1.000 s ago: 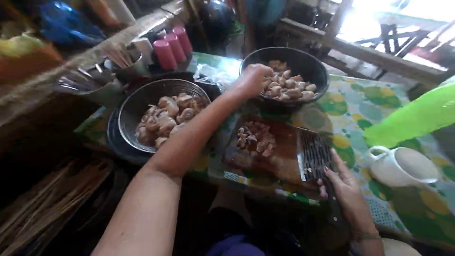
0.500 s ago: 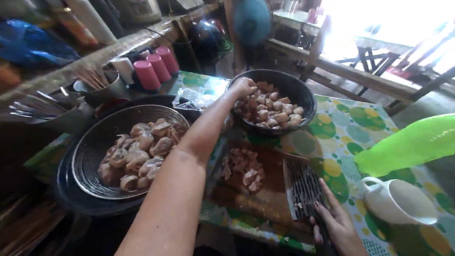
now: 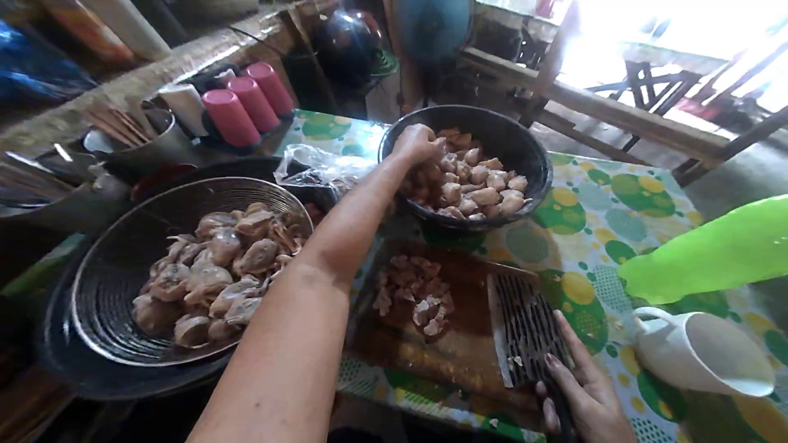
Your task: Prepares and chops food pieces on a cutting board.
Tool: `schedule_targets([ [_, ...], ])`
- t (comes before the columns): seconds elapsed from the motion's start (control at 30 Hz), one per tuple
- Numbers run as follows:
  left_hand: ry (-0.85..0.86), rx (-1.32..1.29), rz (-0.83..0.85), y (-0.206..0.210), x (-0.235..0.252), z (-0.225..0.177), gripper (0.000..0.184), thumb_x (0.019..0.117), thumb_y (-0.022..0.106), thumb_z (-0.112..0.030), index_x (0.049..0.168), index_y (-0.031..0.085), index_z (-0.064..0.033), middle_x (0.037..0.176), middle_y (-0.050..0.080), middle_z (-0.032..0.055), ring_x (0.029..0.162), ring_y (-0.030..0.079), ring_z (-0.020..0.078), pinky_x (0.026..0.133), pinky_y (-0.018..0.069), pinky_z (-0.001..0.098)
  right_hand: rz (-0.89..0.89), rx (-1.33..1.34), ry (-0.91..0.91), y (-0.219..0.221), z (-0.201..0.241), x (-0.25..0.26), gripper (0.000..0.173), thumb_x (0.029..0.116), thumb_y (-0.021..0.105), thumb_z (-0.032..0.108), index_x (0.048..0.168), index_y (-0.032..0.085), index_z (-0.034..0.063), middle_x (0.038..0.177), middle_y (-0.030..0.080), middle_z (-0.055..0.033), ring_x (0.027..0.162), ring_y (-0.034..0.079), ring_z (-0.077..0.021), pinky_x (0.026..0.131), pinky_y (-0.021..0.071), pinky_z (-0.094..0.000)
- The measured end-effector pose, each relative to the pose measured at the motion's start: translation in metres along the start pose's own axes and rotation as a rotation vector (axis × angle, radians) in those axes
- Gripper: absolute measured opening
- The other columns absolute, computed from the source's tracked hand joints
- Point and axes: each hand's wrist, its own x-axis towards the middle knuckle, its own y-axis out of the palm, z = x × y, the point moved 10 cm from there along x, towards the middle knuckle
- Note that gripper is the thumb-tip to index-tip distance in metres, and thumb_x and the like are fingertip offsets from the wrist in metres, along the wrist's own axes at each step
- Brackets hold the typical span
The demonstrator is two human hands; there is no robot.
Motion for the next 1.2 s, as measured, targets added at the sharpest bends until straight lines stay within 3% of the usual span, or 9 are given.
schedule_targets([
  [0.1,-0.017,0.059,0.061,0.009,0.014,-0.005,0.039,0.1037,0.060,-0.029,0.121,0.068,0.0044,0.125,0.066,0.0276,0.123,0.061,0.0418,0.105,0.0456,0.0617,0.002,-0.001,0.000,-0.001,-0.002,0.001,0.067,0.1039,0.039,-0.002,0.164,0.014,0.0113,0.116,0.065,-0.0073,0.050,0.060,-0.0066,0.043,0.0549,-0.0249],
  [0.3,-0.192,0.225,0.171,0.035,0.021,-0.020,0.047,0.0959,0.071,-0.037,0.119,0.068,0.0034,0.126,0.065,0.0273,0.121,0.061,0.0446,0.098,0.0475,0.0676,0.001,0.033,0.015,-0.002,-0.005,0.003,0.068,0.1030,0.040,-0.002,0.164,0.015,0.0122,0.120,0.065,-0.0058,0.051,0.061,-0.0062,0.043,0.0555,-0.0242],
  [0.43,-0.176,0.281,0.133,0.044,0.027,-0.028,0.035,0.0910,0.074,-0.018,0.120,0.067,0.0011,0.127,0.065,0.0257,0.121,0.061,0.0454,0.094,0.0499,0.0674,0.005,0.047,0.030,-0.001,-0.004,0.004,0.068,0.1032,0.040,-0.003,0.164,0.015,0.0124,0.123,0.064,-0.0056,0.052,0.061,-0.0057,0.043,0.0552,-0.0234],
  [0.53,-0.145,0.268,0.178,0.046,0.033,-0.021,0.041,0.0943,0.073,-0.021,0.128,0.064,0.0012,0.131,0.063,0.0269,0.124,0.060,0.0457,0.097,0.0486,0.0675,0.011,0.050,0.032,-0.001,-0.004,0.003,0.068,0.1032,0.041,-0.002,0.164,0.014,0.0130,0.125,0.063,-0.0050,0.054,0.061,-0.0058,0.044,0.0555,-0.0235],
  [0.63,-0.133,0.189,0.207,0.041,0.035,-0.011,0.044,0.0919,0.075,-0.026,0.122,0.065,0.0048,0.122,0.066,0.0280,0.118,0.063,0.0444,0.097,0.0486,0.0667,0.013,0.048,0.023,-0.001,-0.003,0.004,0.068,0.1035,0.040,-0.003,0.164,0.015,0.0123,0.119,0.065,-0.0052,0.052,0.061,-0.0062,0.043,0.0554,-0.0236],
  [0.8,-0.166,0.117,0.326,0.050,0.034,-0.008,0.044,0.0920,0.074,-0.021,0.125,0.062,0.0050,0.113,0.068,0.0246,0.103,0.066,0.0378,0.089,0.0518,0.0609,0.022,0.034,-0.007,-0.002,-0.004,0.004,0.068,0.1028,0.040,-0.003,0.164,0.015,0.0112,0.128,0.062,-0.0055,0.052,0.061,-0.0057,0.044,0.0562,-0.0237],
  [1.0,-0.298,0.103,0.324,0.048,0.015,-0.012,0.074,0.0969,0.068,-0.027,0.155,0.032,-0.0002,0.124,0.064,0.0266,0.107,0.066,0.0374,0.090,0.0532,0.0589,0.025,0.049,0.003,-0.002,-0.004,0.003,0.068,0.1027,0.040,-0.004,0.164,0.015,0.0119,0.129,0.062,-0.0052,0.053,0.061,-0.0059,0.044,0.0561,-0.0238],
  [1.07,-0.306,0.115,0.308,0.048,0.017,-0.010,0.080,0.0957,0.069,-0.029,0.158,0.028,-0.0009,0.126,0.063,0.0274,0.110,0.065,0.0388,0.092,0.0521,0.0601,0.022,0.039,0.004,-0.002,-0.004,0.003,0.068,0.1026,0.040,-0.003,0.164,0.015,0.0119,0.125,0.064,-0.0055,0.052,0.061,-0.0061,0.043,0.0557,-0.0238],
  [1.2,-0.321,0.190,0.338,0.042,0.009,-0.018,0.068,0.0950,0.071,-0.030,0.147,0.044,0.0038,0.125,0.063,0.0269,0.113,0.064,0.0382,0.095,0.0503,0.0590,0.026,0.033,-0.011,-0.002,-0.004,0.004,0.068,0.1023,0.040,-0.004,0.164,0.016,0.0102,0.133,0.060,-0.0055,0.054,0.062,-0.0051,0.045,0.0563,-0.0232],
])
